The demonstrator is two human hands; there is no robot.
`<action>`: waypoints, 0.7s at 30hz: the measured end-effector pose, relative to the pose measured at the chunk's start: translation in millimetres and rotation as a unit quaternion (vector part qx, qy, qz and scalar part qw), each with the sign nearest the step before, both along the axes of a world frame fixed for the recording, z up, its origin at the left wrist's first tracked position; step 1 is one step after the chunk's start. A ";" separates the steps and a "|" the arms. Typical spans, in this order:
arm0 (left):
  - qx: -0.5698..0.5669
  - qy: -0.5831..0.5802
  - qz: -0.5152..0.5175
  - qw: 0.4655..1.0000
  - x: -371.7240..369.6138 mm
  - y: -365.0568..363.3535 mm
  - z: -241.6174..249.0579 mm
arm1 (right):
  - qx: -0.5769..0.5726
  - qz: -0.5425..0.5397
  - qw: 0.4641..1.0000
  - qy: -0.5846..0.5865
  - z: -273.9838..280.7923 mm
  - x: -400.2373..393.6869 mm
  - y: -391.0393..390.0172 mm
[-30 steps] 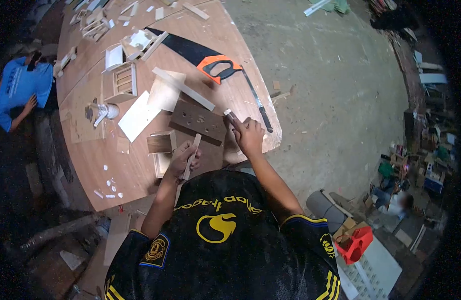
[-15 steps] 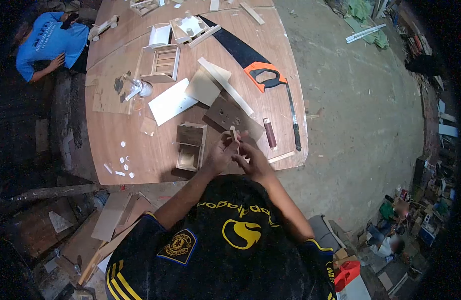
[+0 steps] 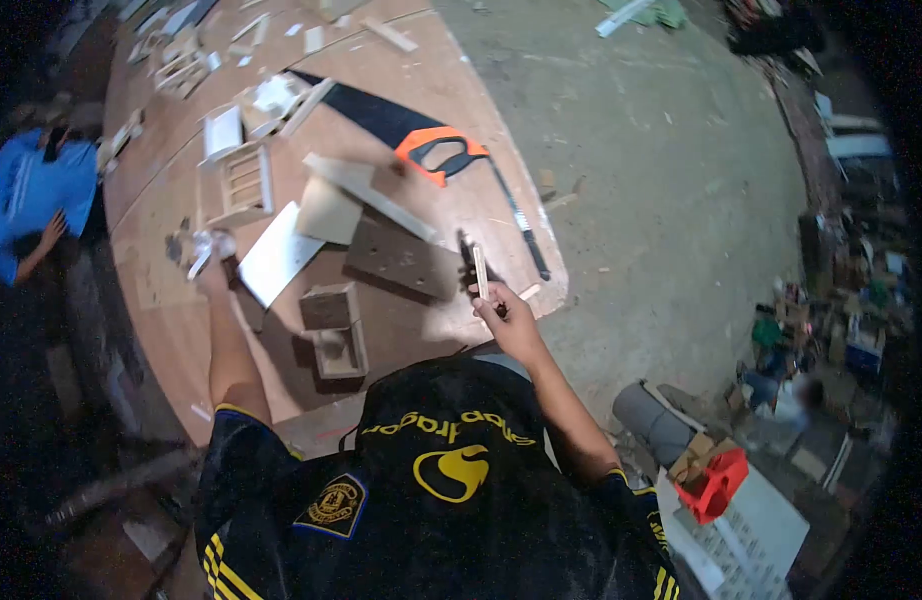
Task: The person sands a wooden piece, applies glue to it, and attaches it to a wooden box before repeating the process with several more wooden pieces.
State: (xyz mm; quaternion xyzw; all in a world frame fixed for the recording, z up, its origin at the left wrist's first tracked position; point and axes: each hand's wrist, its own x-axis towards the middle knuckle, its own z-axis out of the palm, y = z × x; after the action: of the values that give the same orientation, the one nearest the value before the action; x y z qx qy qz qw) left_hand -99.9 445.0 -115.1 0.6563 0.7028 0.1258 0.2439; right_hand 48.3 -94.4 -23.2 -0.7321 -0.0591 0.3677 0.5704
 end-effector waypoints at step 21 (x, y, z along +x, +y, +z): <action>-0.009 -0.362 -0.173 0.916 56.9 -118.1 59.0 | 0.251 -0.177 0.921 0.238 -2.9 -7.0 -39.2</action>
State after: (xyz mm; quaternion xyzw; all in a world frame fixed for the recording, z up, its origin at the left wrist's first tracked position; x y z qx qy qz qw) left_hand -43.0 327.0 -56.0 0.6747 0.4431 0.3050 0.5054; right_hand 41.3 -133.6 -26.1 -0.4544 0.1189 0.3976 0.7882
